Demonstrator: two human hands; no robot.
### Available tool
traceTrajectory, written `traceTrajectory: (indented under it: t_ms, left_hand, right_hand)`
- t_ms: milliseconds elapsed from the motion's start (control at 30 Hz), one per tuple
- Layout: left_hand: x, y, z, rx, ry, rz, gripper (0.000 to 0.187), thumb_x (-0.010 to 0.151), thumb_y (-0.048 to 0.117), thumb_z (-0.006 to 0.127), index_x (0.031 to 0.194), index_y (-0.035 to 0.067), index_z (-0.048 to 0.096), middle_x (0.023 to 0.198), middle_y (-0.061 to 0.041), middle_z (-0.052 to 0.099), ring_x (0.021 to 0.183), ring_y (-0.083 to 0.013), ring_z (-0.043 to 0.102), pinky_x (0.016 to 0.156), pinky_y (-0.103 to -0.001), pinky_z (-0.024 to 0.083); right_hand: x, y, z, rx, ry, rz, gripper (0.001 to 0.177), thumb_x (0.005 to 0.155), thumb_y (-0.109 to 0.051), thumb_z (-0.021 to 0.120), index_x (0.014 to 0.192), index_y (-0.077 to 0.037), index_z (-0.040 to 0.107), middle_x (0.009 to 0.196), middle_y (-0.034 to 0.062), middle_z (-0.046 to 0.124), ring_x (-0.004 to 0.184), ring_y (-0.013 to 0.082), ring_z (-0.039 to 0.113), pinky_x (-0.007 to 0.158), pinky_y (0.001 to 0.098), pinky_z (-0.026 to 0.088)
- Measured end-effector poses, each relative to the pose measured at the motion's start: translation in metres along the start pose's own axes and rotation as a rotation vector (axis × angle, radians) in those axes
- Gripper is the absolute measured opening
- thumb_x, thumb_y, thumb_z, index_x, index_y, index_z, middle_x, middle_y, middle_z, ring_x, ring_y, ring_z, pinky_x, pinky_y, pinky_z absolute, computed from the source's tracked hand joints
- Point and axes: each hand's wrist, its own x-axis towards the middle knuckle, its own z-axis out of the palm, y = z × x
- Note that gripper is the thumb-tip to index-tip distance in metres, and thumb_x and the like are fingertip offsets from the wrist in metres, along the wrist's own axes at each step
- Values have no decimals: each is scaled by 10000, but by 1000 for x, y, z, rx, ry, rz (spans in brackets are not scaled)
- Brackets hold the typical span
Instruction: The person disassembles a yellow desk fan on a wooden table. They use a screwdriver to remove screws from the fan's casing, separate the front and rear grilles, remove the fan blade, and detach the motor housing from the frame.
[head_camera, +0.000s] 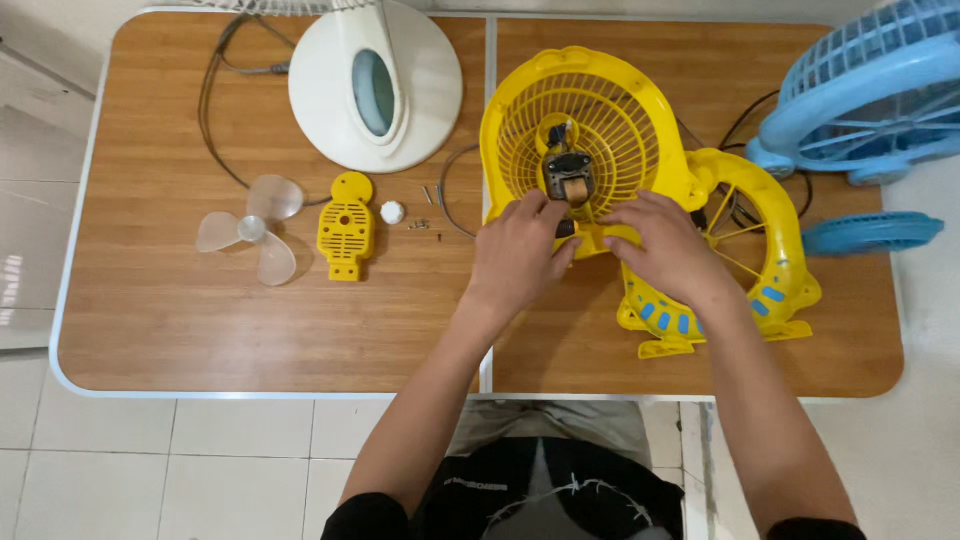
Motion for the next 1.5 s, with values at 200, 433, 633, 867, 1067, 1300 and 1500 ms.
traceTrajectory:
  t_ms: [200, 433, 633, 867, 1067, 1300, 1500]
  left_hand:
    - [6, 11, 15, 185, -156, 27, 522, 668, 431, 882, 1006, 91, 674, 936, -90, 713, 927, -319, 691, 691, -466, 568]
    - [0, -3, 10, 198, -194, -4, 435, 674, 337, 874, 993, 105, 689, 990, -90, 724, 964, -325, 693, 737, -466, 579]
    - [-9, 0, -3, 148, -275, -37, 455, 650, 332, 890, 1005, 108, 714, 1010, -97, 723, 994, -338, 688, 777, -477, 572]
    - [-14, 6, -29, 118, -541, -60, 526, 632, 367, 907, 1062, 126, 723, 1040, -109, 724, 1029, -327, 690, 822, -476, 557]
    - [-8, -4, -34, -232, -421, -70, 337, 809, 205, 778, 1118, 87, 712, 1070, -148, 676, 1036, -363, 661, 863, -459, 527]
    - [16, -18, -9, -543, 116, -29, 321, 879, -24, 696, 1197, 1, 662, 1045, -210, 580, 980, -401, 641, 869, -442, 530]
    - [29, -30, 4, -398, 211, 4, 383, 851, -61, 732, 1222, 1, 660, 1086, -224, 679, 1013, -404, 669, 854, -455, 535]
  right_hand:
    - [-1, -4, 19, -83, 83, 17, 333, 938, -336, 679, 1162, -98, 739, 1249, 108, 704, 1353, 396, 483, 1111, 518, 318]
    - [-4, -27, 22, -48, 91, 59, 291, 934, -339, 677, 1110, -123, 760, 1134, 68, 743, 1244, 318, 550, 992, 488, 353]
    - [-7, -42, 21, -61, -2, 164, 251, 939, -314, 659, 1069, -137, 780, 1047, 91, 754, 1124, 290, 606, 949, 481, 374]
    - [-12, -67, 8, -67, -29, 159, 230, 947, -296, 653, 1013, -120, 786, 832, 155, 759, 834, 380, 697, 895, 476, 495]
    - [-9, -78, -6, 136, -70, 364, 229, 917, -252, 664, 1053, -95, 761, 898, 168, 746, 870, 390, 709, 798, 469, 551]
    - [27, -52, 2, 135, 84, 168, 332, 844, -123, 751, 1154, -17, 691, 1140, 224, 691, 1100, 419, 628, 934, 482, 492]
    - [61, -40, 24, 152, 35, 106, 345, 784, -81, 779, 1116, -24, 704, 1123, 199, 701, 1117, 407, 624, 961, 474, 477]
